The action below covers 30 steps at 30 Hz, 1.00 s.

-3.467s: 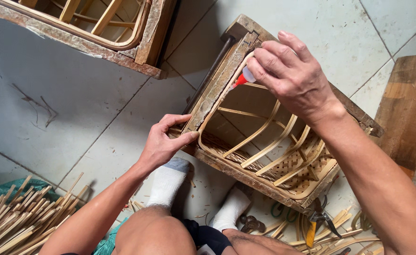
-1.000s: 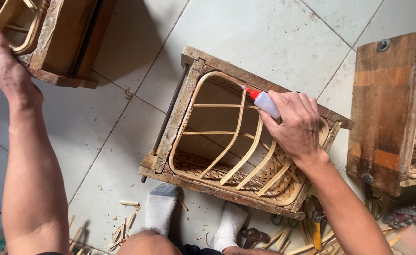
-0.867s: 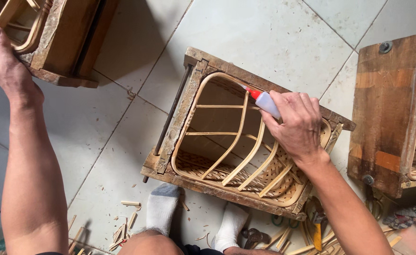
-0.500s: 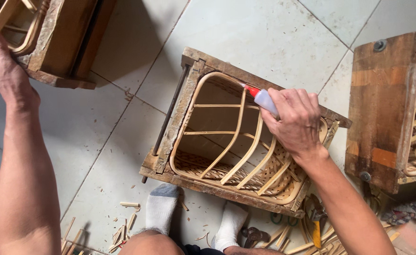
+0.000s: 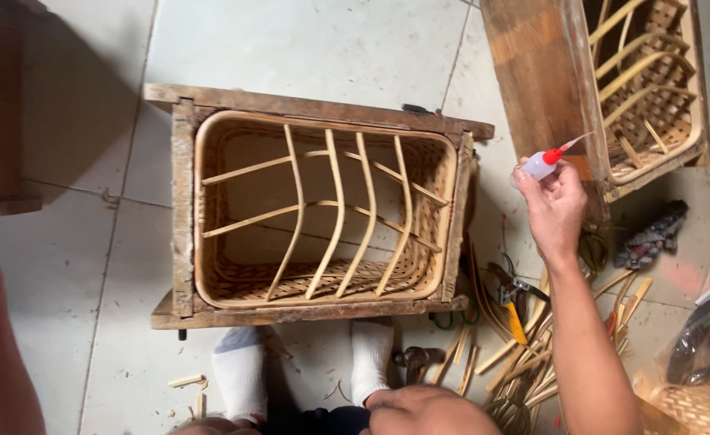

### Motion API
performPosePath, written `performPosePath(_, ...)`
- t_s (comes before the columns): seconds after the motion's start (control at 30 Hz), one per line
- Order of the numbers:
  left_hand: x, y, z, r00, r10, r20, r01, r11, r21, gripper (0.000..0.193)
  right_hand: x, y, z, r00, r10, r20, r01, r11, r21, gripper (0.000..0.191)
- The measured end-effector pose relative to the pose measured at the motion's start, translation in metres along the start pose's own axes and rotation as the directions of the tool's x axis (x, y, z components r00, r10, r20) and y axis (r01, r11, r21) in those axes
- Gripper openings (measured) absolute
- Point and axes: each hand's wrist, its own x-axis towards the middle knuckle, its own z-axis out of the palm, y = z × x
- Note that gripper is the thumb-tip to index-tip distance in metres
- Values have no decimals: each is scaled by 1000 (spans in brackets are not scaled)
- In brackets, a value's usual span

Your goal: The person sits on the floor assembling a woven bamboo basket held in a wooden frame. They hammer strips into place, apply glue from a squeeze bottle along the rim and inside, press and tuck bamboo strips into the weave, trim excess with scissors, and adjust the basket in the frame.

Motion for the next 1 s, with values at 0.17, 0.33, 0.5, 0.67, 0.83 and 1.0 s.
performPosePath(0.17,-9,36,43,999,46,24,-45,998,-41,58,-36,24,-11,993,116,35,-108,978,-180,26)
performPosePath(0.33,-32,67,93,952,-198,235,286,848,-446,66,-108,27,15,935,303,185,-316,948,44,39)
performPosePath(0.5,-48,86,115,932,-278,234,356,824,-441,89,-114,28,26,897,382,223,-408,909,84,39)
performPosePath(0.67,-47,90,113,942,-254,218,330,814,-479,96,-98,25,27,878,416,239,-449,887,105,39)
performPosePath(0.83,-45,92,116,943,-259,208,330,801,-499,96,-94,30,29,876,419,237,-452,886,105,39)
performPosePath(1.0,-46,92,116,949,-234,211,311,804,-506,96,-106,31,25,883,410,227,-434,899,64,41)
